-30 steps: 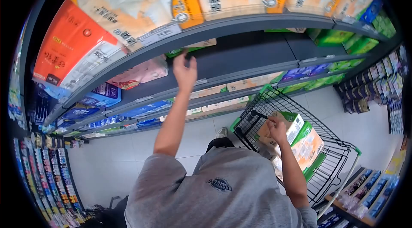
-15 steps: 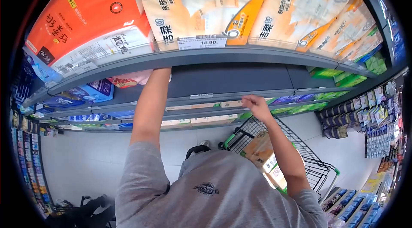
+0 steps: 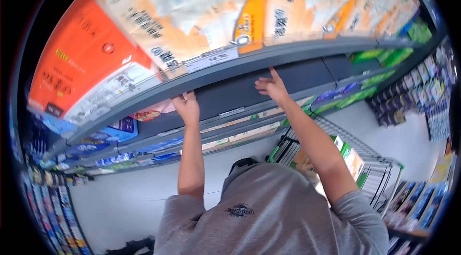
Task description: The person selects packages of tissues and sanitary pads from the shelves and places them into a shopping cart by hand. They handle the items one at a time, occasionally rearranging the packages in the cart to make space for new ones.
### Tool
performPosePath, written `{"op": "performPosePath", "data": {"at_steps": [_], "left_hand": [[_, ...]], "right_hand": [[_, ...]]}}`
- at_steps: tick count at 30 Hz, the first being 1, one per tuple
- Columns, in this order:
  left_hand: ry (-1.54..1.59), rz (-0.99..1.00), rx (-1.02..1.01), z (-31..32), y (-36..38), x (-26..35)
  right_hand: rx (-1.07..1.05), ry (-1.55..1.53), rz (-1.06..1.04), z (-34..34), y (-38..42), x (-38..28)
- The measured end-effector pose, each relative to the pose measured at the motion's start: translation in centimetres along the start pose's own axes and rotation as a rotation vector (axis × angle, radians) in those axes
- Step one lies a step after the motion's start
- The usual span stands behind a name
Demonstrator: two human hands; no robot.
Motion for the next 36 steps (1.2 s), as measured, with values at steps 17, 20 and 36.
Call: {"op": "performPosePath", "data": {"at_steps": [17,20,36], "left_hand": [[0.548,-1.155,-0.278,0.2,1.8,-6.2],[0.503,-1.13,-0.271,1.3,3.5,-4.7],[0.405,-0.968,-0.854,15.5,27.7,10.6]], "right_hand": [[-0.235,-0.512,0.062,-0.2,4.3,2.6],[-0.158,-0.48,0.038,-2.2,5.2,2.5],[0.434,-0.257,0.281,-24.6,31.3,12.2]]}}
Point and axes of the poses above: each hand's wrist, its own y-axis away from the middle knuckle, its own z-axis out of the palm, x = y × z, the point moved 6 cm from there along -y, towards the middle knuckle, and after that the axes turned 8 degrees about y, right-handed, at the moved point
